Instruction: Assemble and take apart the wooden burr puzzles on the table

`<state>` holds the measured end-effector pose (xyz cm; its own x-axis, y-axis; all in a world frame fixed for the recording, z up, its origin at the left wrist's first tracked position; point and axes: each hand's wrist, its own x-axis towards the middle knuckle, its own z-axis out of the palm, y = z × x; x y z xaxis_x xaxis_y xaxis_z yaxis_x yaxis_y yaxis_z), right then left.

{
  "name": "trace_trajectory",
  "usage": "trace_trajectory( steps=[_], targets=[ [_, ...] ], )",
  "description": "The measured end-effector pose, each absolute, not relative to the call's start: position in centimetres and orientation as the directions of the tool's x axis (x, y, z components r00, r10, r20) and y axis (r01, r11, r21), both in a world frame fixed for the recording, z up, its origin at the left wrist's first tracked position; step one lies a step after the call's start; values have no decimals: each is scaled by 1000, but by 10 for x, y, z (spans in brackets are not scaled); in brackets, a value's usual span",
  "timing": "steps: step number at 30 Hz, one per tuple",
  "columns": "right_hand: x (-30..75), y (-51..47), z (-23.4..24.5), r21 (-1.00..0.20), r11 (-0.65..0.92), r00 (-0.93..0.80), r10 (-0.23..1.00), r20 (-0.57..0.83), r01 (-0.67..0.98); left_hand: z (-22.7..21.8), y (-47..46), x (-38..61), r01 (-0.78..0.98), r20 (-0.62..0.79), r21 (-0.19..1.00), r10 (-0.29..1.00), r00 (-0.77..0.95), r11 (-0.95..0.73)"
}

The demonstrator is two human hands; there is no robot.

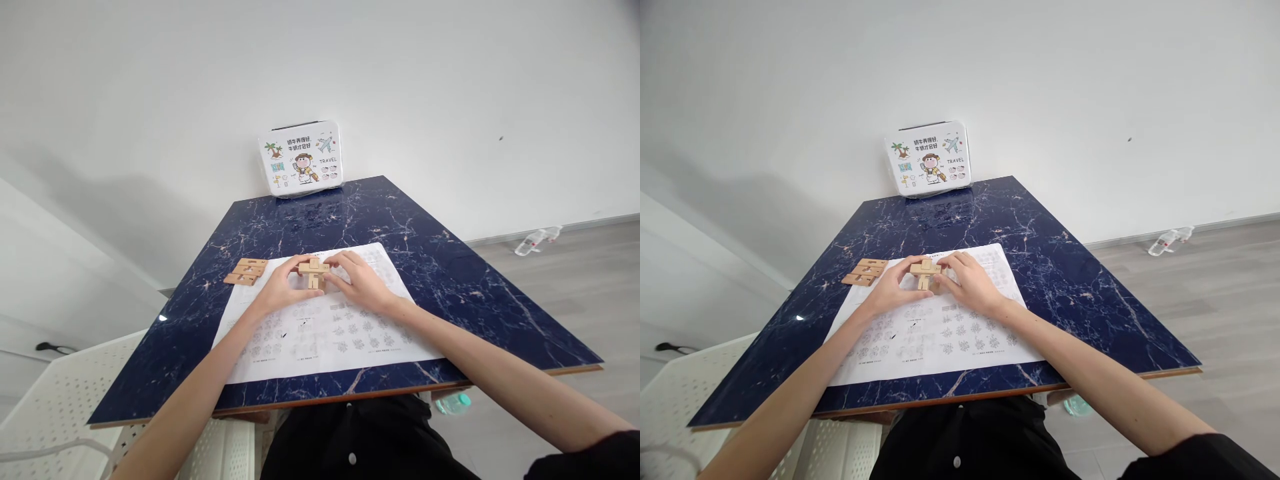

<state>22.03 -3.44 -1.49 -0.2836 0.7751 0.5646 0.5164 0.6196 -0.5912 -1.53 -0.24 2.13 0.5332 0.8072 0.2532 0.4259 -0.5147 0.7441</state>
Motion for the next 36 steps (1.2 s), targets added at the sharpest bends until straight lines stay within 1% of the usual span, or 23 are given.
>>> trace_trajectory(
  steps=[2,4,11,14,16,20,24,27,30,32,36],
  targets=[
    [221,-33,-15,-566,643,-309,756,576,516,22,-5,-13,425,257,735,796,547,-529],
    [220,-33,-14,-578,644,-318,759,568,502,23,-8,-10,438,278,708,789,548,-554],
    [219,-42,2,-768,520,-345,847,405,375,20,-4,-10,508,363,586,766,531,-631],
    [220,-42,4,-823,454,-255,887,384,341,17,1,-13,528,397,562,768,503,-636],
    [221,-41,3,-855,404,-177,914,364,326,17,3,-15,542,394,552,771,501,-634],
    [222,-40,4,-887,335,-70,941,330,316,16,4,-18,582,309,563,803,510,-587],
    [223,-39,5,-884,302,-12,948,319,358,14,5,-19,615,226,576,827,514,-539],
    [222,-36,0,-855,281,-36,955,295,435,11,6,-18,628,185,558,820,542,-542],
    [220,-33,-9,-807,264,-73,961,267,529,10,5,-17,633,179,531,805,566,-563],
    [220,-31,-14,-770,269,-72,957,281,579,10,4,-16,623,186,528,795,578,-577],
    [221,-28,-20,-731,319,-109,941,320,604,10,0,-16,614,169,543,791,588,-573]
  ],
)
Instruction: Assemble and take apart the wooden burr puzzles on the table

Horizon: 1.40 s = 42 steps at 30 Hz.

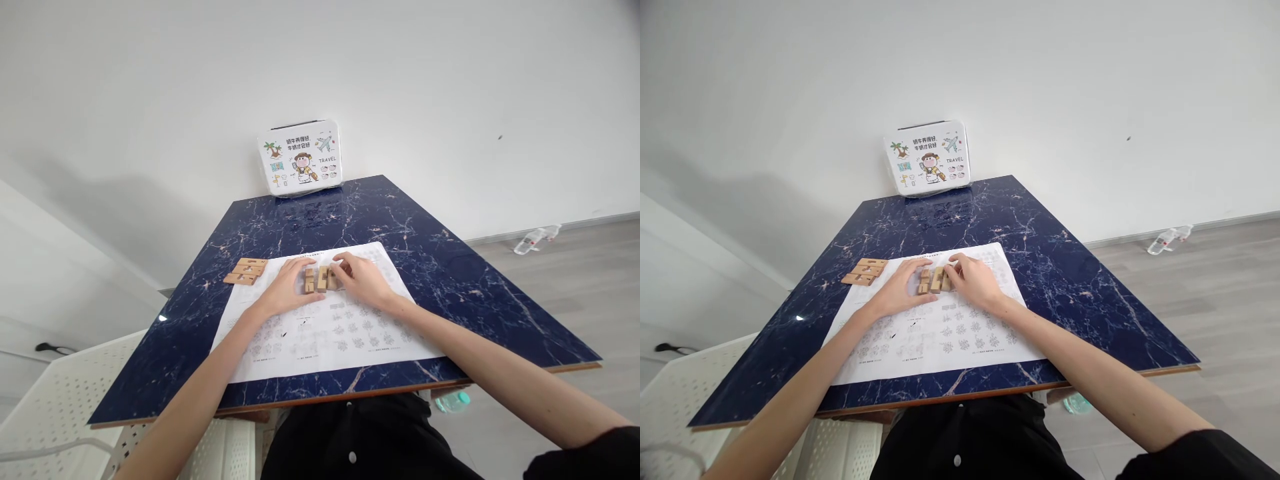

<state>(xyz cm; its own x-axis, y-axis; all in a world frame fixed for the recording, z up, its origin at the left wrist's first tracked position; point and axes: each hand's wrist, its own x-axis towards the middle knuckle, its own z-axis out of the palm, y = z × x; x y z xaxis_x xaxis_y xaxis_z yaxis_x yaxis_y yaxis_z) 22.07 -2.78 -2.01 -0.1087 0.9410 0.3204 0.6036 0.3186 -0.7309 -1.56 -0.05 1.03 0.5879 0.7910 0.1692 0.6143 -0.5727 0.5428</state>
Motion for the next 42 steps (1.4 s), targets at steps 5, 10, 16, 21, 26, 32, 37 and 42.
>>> trace_trajectory(
  steps=[5,10,16,21,26,32,37,42],
  targets=[
    [219,-30,-17,-698,427,-263,904,337,575,9,-2,-14,632,143,509,782,607,-584],
    [214,-34,-16,-729,491,-370,865,340,477,10,-1,-12,591,217,436,717,663,-679],
    [215,-32,-21,-737,481,-346,872,346,475,6,6,-18,661,320,367,755,572,-655],
    [216,-31,-24,-706,502,-350,863,365,500,8,28,-42,826,447,303,837,316,-474],
    [217,-32,-25,-703,504,-362,860,359,501,13,44,-69,959,468,211,881,68,-186],
    [218,-34,-22,-705,505,-381,858,346,498,12,44,-75,994,406,109,912,-61,18],
    [218,-36,-18,-711,486,-389,866,315,507,13,40,-76,997,414,28,907,-77,72],
    [218,-36,-17,-702,490,-390,865,316,517,14,39,-74,993,500,17,861,94,-119]
  ],
)
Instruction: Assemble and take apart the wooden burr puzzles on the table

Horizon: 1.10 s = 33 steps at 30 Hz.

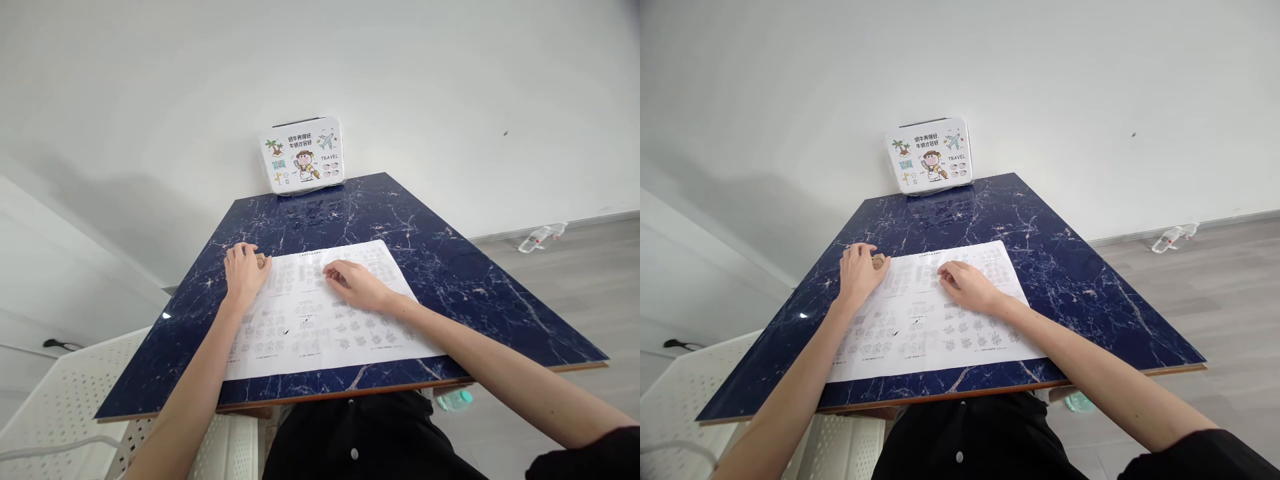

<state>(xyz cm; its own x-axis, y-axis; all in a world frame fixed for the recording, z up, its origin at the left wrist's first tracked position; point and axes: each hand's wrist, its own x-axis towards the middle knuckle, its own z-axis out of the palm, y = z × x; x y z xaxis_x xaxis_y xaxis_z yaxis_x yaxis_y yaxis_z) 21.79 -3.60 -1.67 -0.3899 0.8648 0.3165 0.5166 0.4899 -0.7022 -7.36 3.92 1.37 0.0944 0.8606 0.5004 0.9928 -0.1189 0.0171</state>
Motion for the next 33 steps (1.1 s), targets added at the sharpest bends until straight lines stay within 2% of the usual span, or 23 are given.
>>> trace_trajectory(
  steps=[5,10,14,20,33],
  targets=[
    [218,-34,-20,-674,531,-400,843,360,514,13,29,-51,840,562,82,721,406,-537],
    [218,-31,-23,-641,576,-420,815,400,507,12,6,-25,640,398,145,637,660,-755],
    [218,-30,-24,-620,592,-428,804,413,514,9,-5,-15,578,346,153,591,729,-802],
    [218,-32,-24,-619,586,-434,808,398,523,4,-8,-13,584,311,152,600,737,-797],
    [218,-32,-23,-602,606,-446,794,413,520,5,-9,-12,585,320,123,590,742,-802]
  ],
)
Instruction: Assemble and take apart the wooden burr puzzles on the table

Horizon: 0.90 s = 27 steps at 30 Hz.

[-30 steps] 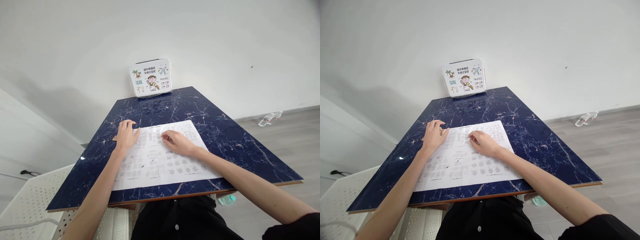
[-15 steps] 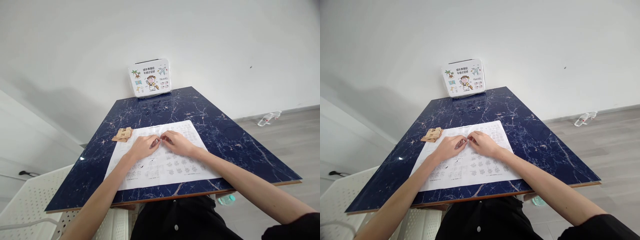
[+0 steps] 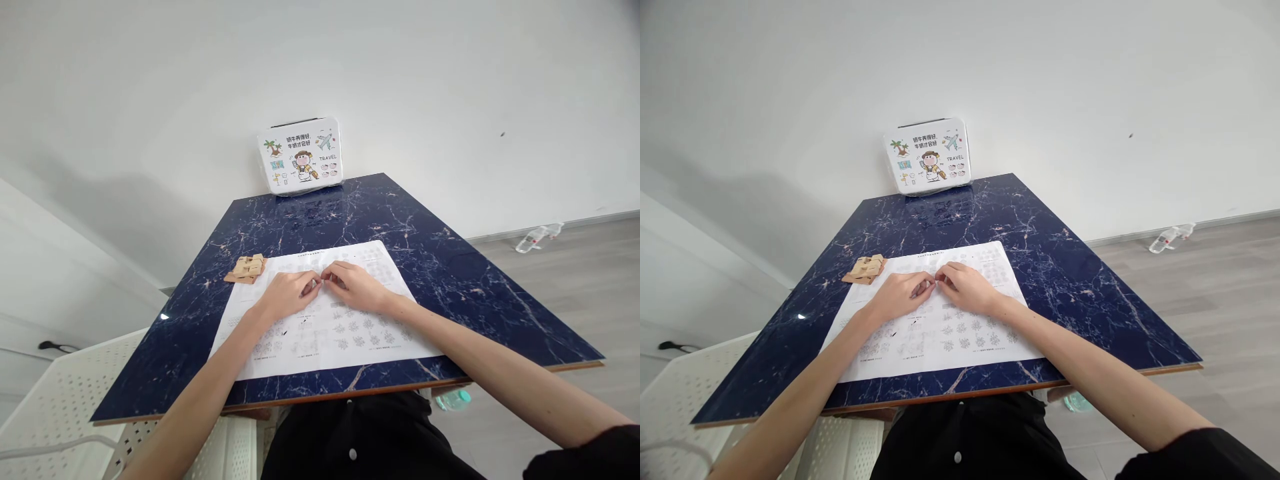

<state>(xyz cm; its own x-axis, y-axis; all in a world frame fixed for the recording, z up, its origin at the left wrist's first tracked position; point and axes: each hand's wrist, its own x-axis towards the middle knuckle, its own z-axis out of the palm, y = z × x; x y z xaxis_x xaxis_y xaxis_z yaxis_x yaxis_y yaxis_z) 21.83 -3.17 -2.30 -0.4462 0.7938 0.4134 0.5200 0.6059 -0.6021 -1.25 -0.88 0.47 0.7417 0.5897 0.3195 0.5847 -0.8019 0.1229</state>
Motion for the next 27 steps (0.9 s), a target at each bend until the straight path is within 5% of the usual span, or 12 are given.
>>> trace_trajectory(
  steps=[27],
  targets=[
    [218,-32,-23,-598,610,-445,791,420,520,5,-9,-12,587,304,132,596,743,-799]
  ],
)
